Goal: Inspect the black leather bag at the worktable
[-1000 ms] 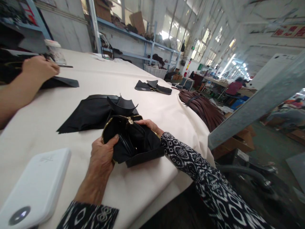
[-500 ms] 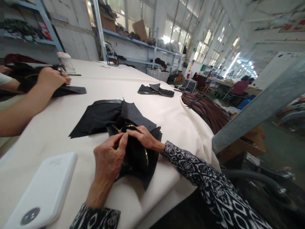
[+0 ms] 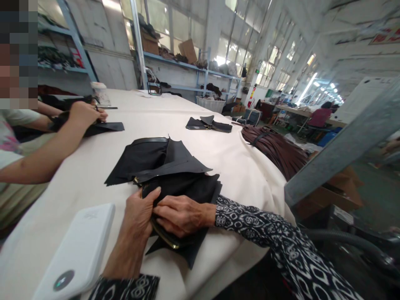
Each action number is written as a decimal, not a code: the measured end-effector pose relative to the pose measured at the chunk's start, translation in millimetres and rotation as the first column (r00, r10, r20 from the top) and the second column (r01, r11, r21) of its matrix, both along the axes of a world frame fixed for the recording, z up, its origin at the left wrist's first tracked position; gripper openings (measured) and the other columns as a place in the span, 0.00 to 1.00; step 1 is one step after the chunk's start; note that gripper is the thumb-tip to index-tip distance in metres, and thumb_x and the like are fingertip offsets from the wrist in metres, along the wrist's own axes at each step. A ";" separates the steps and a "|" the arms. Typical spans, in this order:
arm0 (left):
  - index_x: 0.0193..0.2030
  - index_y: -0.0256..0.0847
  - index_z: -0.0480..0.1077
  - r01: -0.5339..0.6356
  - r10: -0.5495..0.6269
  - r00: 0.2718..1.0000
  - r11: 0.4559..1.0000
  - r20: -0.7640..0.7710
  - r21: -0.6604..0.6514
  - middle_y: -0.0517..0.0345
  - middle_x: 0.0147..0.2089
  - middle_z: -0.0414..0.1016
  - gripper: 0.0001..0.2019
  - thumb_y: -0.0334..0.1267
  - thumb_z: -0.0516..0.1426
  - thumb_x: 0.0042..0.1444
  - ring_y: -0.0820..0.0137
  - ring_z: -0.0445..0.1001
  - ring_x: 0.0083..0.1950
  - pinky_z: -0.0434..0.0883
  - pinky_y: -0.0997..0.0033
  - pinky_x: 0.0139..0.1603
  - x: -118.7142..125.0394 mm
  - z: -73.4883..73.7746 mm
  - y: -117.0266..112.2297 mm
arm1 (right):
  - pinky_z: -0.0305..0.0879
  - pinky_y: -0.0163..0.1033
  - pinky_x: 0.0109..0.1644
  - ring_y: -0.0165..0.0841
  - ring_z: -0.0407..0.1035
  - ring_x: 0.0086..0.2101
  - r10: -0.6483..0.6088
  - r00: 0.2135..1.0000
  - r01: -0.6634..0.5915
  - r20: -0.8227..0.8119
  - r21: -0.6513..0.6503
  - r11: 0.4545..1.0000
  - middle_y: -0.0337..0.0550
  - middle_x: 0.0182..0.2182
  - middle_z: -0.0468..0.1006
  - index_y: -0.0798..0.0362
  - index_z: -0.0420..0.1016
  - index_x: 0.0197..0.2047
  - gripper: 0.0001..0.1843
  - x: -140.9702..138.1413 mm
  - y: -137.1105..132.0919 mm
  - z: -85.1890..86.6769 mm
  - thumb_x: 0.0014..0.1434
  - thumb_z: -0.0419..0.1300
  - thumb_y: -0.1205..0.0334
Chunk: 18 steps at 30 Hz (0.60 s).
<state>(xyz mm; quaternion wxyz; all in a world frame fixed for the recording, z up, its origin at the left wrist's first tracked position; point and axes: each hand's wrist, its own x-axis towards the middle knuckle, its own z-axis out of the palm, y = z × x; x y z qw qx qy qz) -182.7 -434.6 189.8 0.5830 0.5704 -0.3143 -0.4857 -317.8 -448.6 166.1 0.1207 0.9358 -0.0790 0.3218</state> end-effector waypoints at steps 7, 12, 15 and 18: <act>0.38 0.36 0.71 0.050 -0.076 0.926 0.996 -0.371 -0.080 0.56 0.30 0.76 0.17 0.23 0.62 0.38 0.66 0.76 0.31 0.75 0.71 0.32 -5.3 9.8 3.2 | 0.69 0.35 0.45 0.30 0.68 0.39 -0.152 0.851 0.112 0.504 0.108 0.988 0.47 0.36 0.72 0.58 0.65 0.46 0.10 -26.9 -2.2 36.8 0.61 0.50 0.71; 0.37 0.36 0.74 0.052 -0.114 0.929 0.982 -0.351 -0.182 0.57 0.33 0.78 0.20 0.30 0.68 0.33 0.63 0.77 0.40 0.76 0.71 0.39 -14.6 15.6 8.4 | 0.68 0.38 0.46 0.31 0.67 0.39 -0.367 0.676 0.224 0.639 0.296 0.928 0.47 0.37 0.70 0.56 0.66 0.46 0.09 -43.2 -10.8 57.3 0.62 0.51 0.68; 0.34 0.35 0.75 0.059 -0.121 0.944 0.977 -0.306 -0.204 0.57 0.33 0.78 0.20 0.31 0.70 0.28 0.63 0.76 0.40 0.75 0.74 0.37 -15.1 14.0 9.6 | 0.68 0.36 0.44 0.29 0.67 0.36 -0.322 0.751 0.155 0.576 0.321 0.934 0.47 0.37 0.70 0.58 0.67 0.45 0.09 -35.8 -6.3 57.6 0.61 0.53 0.67; 0.33 0.36 0.75 0.100 -0.172 0.930 0.968 -0.323 -0.229 0.58 0.31 0.77 0.20 0.29 0.69 0.28 0.64 0.76 0.38 0.76 0.74 0.36 -13.6 13.6 10.1 | 0.68 0.38 0.50 0.33 0.67 0.43 -0.244 0.852 0.114 0.462 0.291 0.950 0.51 0.43 0.71 0.60 0.65 0.50 0.18 -23.4 -0.3 50.9 0.59 0.58 0.60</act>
